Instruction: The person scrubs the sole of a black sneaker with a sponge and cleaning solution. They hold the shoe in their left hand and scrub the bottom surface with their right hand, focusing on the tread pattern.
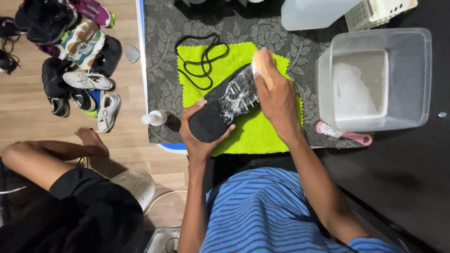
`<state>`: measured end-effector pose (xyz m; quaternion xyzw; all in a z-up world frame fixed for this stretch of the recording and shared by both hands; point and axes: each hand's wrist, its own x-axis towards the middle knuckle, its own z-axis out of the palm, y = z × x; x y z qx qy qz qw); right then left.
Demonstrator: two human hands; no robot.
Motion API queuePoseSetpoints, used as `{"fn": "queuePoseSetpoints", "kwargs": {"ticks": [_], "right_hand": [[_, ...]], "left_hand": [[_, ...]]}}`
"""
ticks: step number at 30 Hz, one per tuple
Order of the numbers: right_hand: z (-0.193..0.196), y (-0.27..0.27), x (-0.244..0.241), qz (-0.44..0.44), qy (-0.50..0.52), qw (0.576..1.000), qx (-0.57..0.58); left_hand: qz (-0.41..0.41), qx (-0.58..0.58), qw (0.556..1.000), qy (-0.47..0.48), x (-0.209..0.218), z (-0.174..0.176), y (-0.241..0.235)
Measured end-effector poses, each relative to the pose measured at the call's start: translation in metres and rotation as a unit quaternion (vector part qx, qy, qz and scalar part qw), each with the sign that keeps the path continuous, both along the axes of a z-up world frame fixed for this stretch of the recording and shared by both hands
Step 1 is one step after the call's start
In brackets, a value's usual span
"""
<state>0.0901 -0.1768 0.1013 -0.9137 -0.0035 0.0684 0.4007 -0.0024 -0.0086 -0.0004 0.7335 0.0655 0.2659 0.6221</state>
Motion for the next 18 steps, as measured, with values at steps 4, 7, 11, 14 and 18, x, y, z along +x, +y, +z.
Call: {"fn": "queuePoseSetpoints", "kwargs": {"ticks": [4, 7, 11, 14, 18], "right_hand": [[-0.003, 0.007, -0.036, 0.012, 0.025, 1.0, -0.008], [-0.025, 0.016, -0.077, 0.095, -0.092, 0.991, -0.007], [-0.03, 0.014, -0.076, 0.126, -0.14, 0.982, -0.03], [-0.037, -0.004, -0.043, 0.137, -0.104, 0.984, -0.043], [-0.005, -0.004, -0.005, 0.086, -0.058, 0.994, 0.013]], "left_hand": [[0.002, -0.008, 1.0, -0.005, 0.003, -0.007, 0.003], [-0.007, -0.024, 1.0, -0.01, 0.0, -0.019, 0.005], [-0.023, -0.023, 0.999, -0.024, -0.002, -0.015, 0.005], [0.001, 0.0, 1.0, -0.004, -0.002, -0.006, 0.002], [0.001, 0.001, 1.0, 0.008, 0.001, -0.004, 0.001]]}}
